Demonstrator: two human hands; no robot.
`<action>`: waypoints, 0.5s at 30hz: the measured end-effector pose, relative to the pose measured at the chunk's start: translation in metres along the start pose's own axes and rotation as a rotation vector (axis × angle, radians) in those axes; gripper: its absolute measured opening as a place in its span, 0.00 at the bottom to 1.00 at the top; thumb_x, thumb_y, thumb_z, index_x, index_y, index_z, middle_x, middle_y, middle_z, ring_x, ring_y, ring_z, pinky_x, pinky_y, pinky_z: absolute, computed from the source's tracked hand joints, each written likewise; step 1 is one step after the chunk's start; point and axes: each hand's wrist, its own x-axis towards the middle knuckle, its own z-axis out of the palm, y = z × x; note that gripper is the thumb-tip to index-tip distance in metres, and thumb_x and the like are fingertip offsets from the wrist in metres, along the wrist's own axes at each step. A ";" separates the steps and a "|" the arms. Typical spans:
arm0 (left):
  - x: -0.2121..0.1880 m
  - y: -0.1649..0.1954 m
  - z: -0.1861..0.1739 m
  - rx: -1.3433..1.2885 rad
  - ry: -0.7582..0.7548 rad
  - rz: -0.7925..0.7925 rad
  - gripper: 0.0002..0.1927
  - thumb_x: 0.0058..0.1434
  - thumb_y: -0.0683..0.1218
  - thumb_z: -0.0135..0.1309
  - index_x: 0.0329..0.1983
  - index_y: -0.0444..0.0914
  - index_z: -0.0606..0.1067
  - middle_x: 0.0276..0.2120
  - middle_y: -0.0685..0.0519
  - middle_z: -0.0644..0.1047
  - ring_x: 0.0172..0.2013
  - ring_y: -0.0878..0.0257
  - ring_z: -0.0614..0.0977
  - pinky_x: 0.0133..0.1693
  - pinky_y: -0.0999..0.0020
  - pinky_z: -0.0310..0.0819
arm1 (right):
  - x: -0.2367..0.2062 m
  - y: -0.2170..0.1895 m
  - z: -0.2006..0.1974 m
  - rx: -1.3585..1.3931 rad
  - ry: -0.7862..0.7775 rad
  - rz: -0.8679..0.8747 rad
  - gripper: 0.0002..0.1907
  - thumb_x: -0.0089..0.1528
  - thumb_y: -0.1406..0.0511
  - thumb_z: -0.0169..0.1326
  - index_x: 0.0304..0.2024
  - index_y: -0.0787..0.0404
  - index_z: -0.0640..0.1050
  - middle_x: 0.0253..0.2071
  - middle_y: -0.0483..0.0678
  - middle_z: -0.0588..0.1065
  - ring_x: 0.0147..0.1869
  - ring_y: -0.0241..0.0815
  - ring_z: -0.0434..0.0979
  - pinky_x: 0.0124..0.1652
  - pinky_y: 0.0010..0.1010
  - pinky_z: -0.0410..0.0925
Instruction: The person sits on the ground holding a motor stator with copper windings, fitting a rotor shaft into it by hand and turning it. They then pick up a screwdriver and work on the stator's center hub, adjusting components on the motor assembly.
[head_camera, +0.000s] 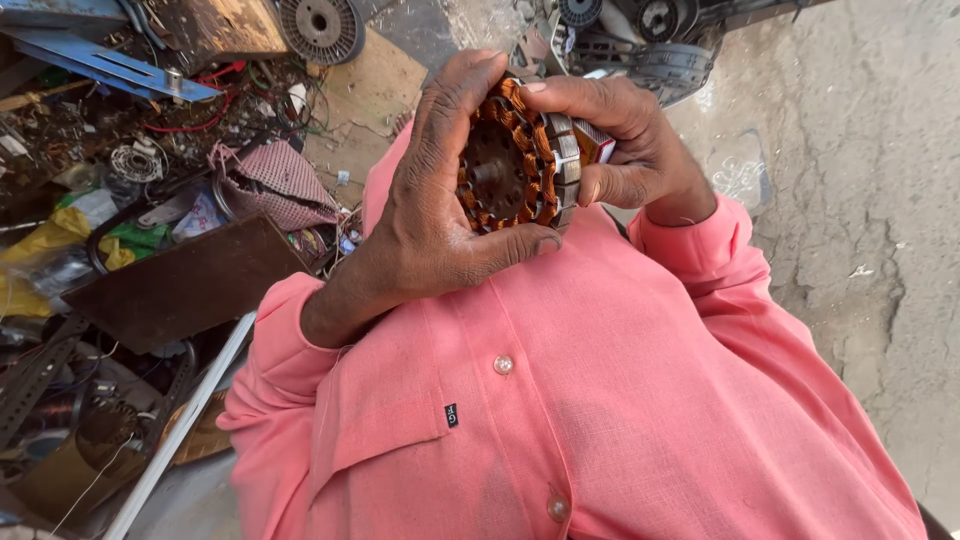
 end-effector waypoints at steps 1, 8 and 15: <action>0.003 0.001 0.000 -0.001 -0.001 0.000 0.60 0.59 0.60 0.79 0.79 0.39 0.48 0.75 0.44 0.51 0.76 0.53 0.54 0.75 0.61 0.54 | 0.000 -0.002 -0.004 0.001 -0.006 0.016 0.37 0.66 0.51 0.63 0.71 0.60 0.69 0.68 0.48 0.74 0.63 0.35 0.79 0.57 0.22 0.74; 0.012 0.003 0.005 -0.152 0.053 -0.028 0.53 0.62 0.55 0.75 0.78 0.38 0.51 0.75 0.47 0.53 0.73 0.58 0.57 0.74 0.66 0.54 | 0.004 -0.017 -0.020 -0.164 -0.044 0.058 0.37 0.63 0.48 0.63 0.68 0.58 0.72 0.55 0.47 0.78 0.53 0.34 0.81 0.48 0.22 0.71; 0.012 -0.008 0.020 -0.247 0.216 -0.056 0.47 0.66 0.52 0.72 0.77 0.37 0.54 0.72 0.49 0.57 0.70 0.62 0.62 0.72 0.68 0.57 | 0.028 -0.022 -0.022 -0.122 -0.102 0.157 0.38 0.63 0.48 0.63 0.69 0.59 0.71 0.54 0.47 0.78 0.53 0.32 0.80 0.48 0.20 0.70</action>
